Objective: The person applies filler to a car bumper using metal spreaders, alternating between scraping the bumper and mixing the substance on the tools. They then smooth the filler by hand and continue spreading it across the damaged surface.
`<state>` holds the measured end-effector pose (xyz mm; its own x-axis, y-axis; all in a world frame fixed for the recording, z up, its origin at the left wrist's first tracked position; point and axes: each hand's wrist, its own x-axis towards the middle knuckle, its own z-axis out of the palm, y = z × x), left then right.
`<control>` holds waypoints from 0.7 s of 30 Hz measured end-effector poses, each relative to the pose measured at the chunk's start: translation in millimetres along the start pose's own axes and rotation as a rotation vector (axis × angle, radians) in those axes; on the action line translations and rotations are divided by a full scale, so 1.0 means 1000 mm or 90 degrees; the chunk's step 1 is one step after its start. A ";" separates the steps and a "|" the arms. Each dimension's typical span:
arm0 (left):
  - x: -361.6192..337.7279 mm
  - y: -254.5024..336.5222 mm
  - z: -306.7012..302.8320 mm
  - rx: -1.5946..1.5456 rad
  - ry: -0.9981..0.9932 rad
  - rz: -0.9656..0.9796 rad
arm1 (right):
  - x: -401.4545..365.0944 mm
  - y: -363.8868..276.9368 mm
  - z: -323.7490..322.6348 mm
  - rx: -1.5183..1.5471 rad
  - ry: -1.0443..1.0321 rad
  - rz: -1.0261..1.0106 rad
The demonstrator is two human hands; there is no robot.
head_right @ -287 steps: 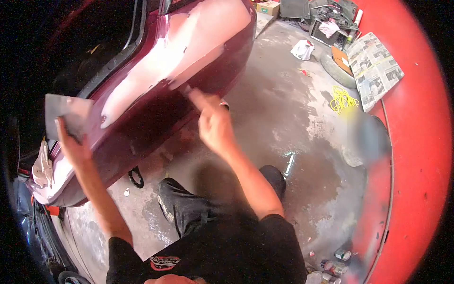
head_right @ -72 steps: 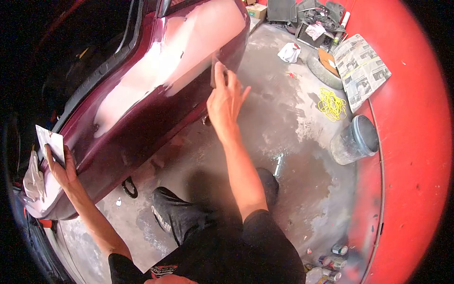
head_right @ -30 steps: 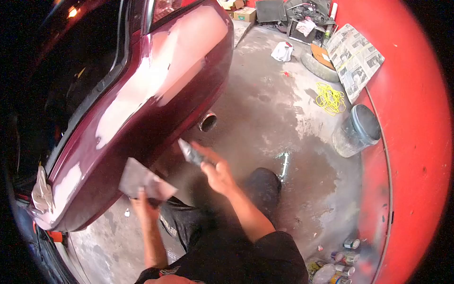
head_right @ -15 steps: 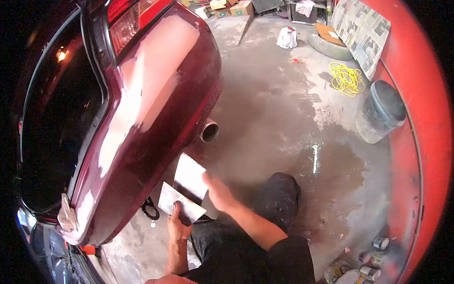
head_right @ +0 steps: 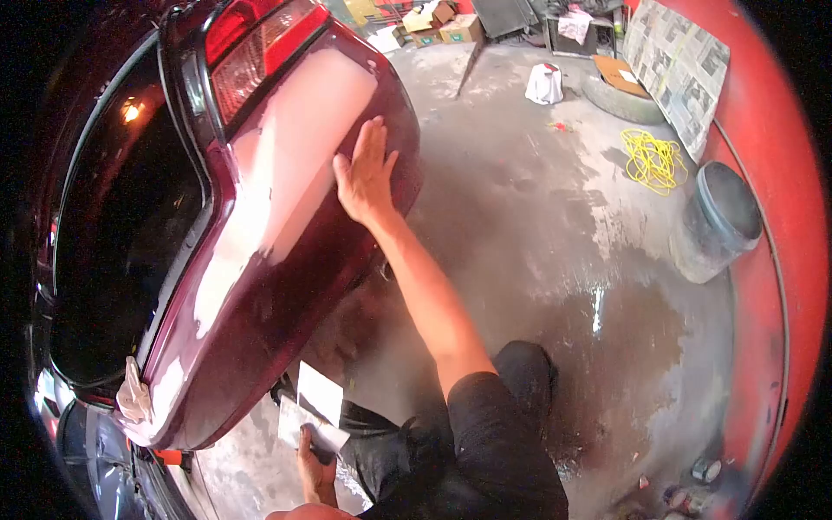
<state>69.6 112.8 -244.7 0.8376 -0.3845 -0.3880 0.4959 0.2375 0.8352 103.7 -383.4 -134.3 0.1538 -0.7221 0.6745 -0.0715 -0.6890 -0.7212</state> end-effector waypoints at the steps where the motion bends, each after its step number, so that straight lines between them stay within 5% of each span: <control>1: -0.002 0.000 -0.006 -0.003 0.008 0.007 | 0.018 0.004 -0.001 -0.018 0.017 -0.003; 7: -0.004 0.000 -0.040 -0.042 0.068 0.027 | 0.086 0.012 -0.018 0.082 -0.001 0.065; 13: -0.004 -0.002 -0.032 -0.034 0.059 0.013 | 0.038 -0.009 -0.003 0.059 0.019 0.087; 21: 0.004 -0.002 -0.013 -0.039 0.004 -0.003 | -0.042 -0.021 -0.023 -0.038 -0.099 -0.062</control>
<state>74.4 122.2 -253.1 0.8367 -0.3798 -0.3946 0.5129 0.2905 0.8078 76.6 -340.3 -144.3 0.3134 -0.6363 0.7049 -0.1063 -0.7611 -0.6398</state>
